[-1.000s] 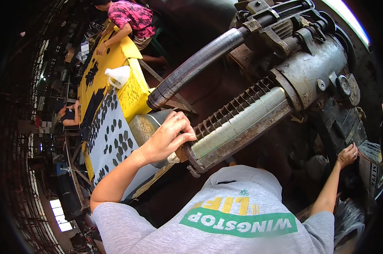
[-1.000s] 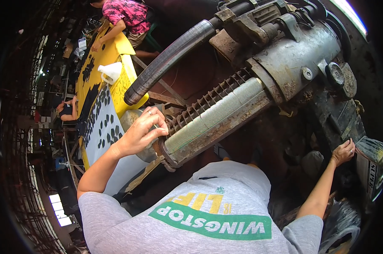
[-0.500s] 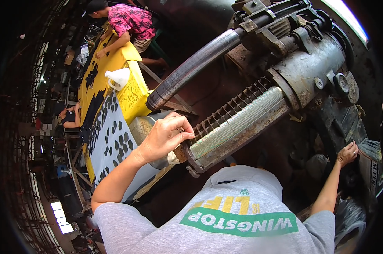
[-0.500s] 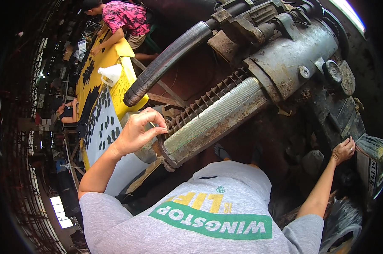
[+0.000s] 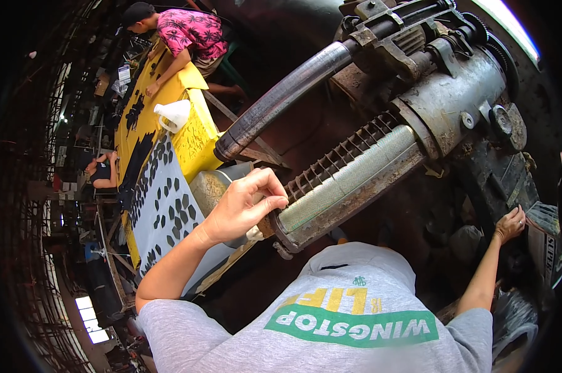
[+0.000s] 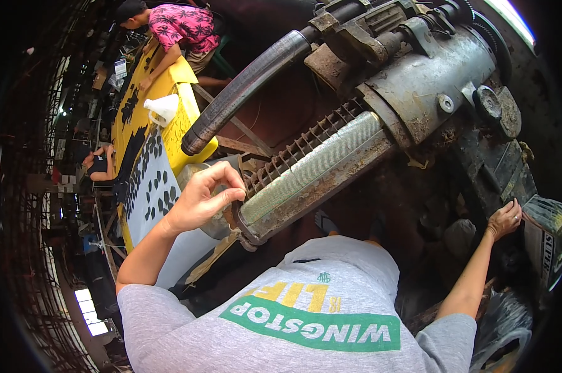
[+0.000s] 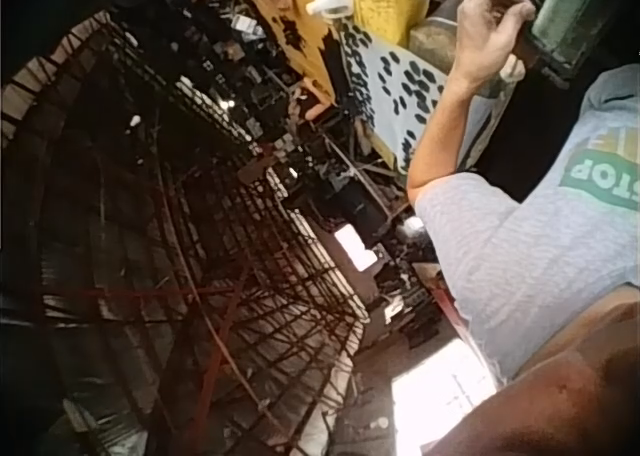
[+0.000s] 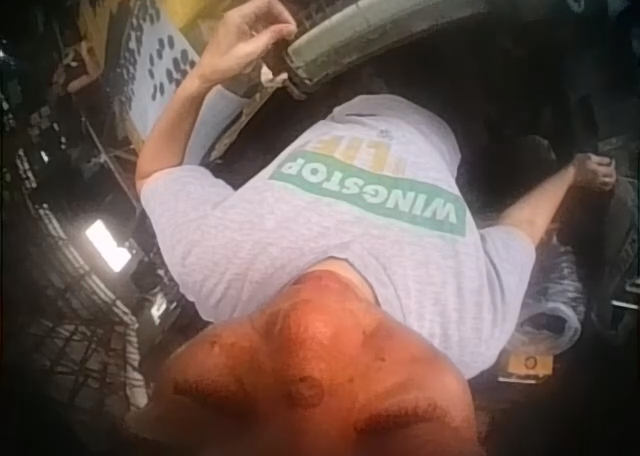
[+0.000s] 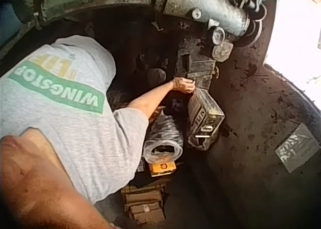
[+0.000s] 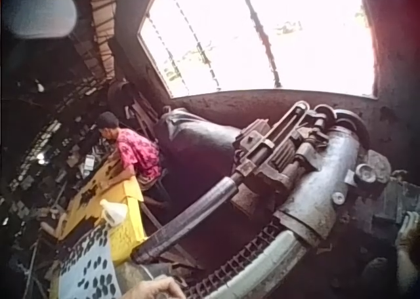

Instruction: Operating an industrial machine to split or skive pieces of leather materials.

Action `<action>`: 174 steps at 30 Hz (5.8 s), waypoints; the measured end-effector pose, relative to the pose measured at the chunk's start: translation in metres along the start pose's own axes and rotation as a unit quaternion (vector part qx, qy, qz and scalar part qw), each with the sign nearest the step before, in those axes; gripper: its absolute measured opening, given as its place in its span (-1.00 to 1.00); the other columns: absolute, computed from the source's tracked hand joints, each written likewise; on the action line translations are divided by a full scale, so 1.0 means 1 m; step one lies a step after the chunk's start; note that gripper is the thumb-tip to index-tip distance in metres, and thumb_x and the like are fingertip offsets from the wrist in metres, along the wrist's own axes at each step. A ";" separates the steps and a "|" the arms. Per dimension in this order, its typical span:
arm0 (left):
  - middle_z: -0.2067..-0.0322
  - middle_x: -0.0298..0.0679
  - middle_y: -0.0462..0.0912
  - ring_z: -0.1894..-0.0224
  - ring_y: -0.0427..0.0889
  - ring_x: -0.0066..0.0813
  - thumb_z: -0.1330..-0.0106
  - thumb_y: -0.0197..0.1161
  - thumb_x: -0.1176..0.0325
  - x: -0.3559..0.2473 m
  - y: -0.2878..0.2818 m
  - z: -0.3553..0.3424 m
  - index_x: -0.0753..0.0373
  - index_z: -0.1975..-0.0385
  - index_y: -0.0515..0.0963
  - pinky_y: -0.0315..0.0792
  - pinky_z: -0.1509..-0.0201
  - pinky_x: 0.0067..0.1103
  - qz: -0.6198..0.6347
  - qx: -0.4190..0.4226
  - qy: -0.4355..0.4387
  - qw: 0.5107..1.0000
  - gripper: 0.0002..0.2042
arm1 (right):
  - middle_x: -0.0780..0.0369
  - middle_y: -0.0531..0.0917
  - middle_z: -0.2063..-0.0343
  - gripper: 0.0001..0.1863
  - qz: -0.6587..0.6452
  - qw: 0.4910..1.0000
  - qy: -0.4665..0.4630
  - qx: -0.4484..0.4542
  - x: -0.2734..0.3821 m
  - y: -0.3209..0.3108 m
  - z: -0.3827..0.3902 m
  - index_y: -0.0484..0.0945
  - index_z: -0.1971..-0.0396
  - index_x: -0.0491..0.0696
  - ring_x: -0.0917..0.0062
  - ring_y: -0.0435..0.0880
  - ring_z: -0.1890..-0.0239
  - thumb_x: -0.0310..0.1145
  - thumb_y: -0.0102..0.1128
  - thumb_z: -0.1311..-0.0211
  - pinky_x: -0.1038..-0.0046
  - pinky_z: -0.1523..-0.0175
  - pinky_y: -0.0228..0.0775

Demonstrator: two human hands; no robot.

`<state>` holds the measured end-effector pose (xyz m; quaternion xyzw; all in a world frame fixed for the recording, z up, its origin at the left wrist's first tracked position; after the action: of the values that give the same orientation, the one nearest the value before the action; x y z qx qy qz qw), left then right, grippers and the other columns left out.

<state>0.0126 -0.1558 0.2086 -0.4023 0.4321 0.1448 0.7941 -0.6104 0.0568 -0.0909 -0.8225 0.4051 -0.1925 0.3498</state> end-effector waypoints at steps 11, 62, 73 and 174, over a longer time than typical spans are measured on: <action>0.51 -0.31 0.44 0.35 0.41 -0.50 -0.13 0.23 0.38 -0.006 -0.012 0.004 0.29 0.48 0.55 0.32 0.24 -0.60 -0.153 -0.068 0.058 0.984 -0.89 | 0.24 0.54 0.14 -0.74 0.005 1.000 0.000 0.004 -0.004 0.001 0.001 0.56 0.20 0.09 0.34 0.48 0.06 -0.18 -0.05 -0.24 0.32 -0.04 0.29; 0.40 -0.30 0.33 0.22 0.34 -0.43 0.01 0.35 0.29 0.009 -0.022 -0.021 0.15 0.46 0.62 0.23 0.10 -0.52 -0.160 0.147 0.099 0.971 -0.86 | 0.25 0.56 0.18 -0.76 0.006 1.000 -0.015 0.002 -0.015 0.014 0.002 0.56 0.20 0.10 0.35 0.51 0.10 -0.20 -0.04 -0.24 0.31 0.01 0.32; 0.34 -0.29 0.18 0.19 0.26 -0.44 -0.02 0.33 0.31 0.020 -0.017 -0.022 0.18 0.55 0.56 0.21 0.05 -0.52 -0.094 0.151 0.106 0.978 -0.88 | 0.24 0.57 0.16 -0.74 0.013 1.000 -0.023 0.013 -0.034 0.033 0.003 0.57 0.20 0.11 0.35 0.53 0.10 -0.16 -0.06 -0.25 0.31 0.04 0.34; 0.32 -0.25 0.41 0.15 0.42 -0.42 0.07 0.11 0.42 -0.051 0.015 0.009 0.37 0.46 0.54 0.32 0.06 -0.52 -0.662 0.173 0.279 0.674 -0.81 | 0.29 0.55 0.13 -0.75 0.034 0.999 -0.006 0.003 -0.009 0.010 0.003 0.54 0.16 0.14 0.38 0.50 0.07 -0.18 -0.04 -0.24 0.35 -0.01 0.32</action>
<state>-0.0205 -0.1334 0.2443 -0.4603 0.2717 -0.6151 0.5796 -0.6195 0.0609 -0.1007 -0.8085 0.4297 -0.1768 0.3613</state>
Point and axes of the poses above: each hand's wrist, its own z-axis away from the middle knuckle, its own y-axis out of the palm, x = y × z, the point moved 2 cm from there along -z, towards the middle knuckle
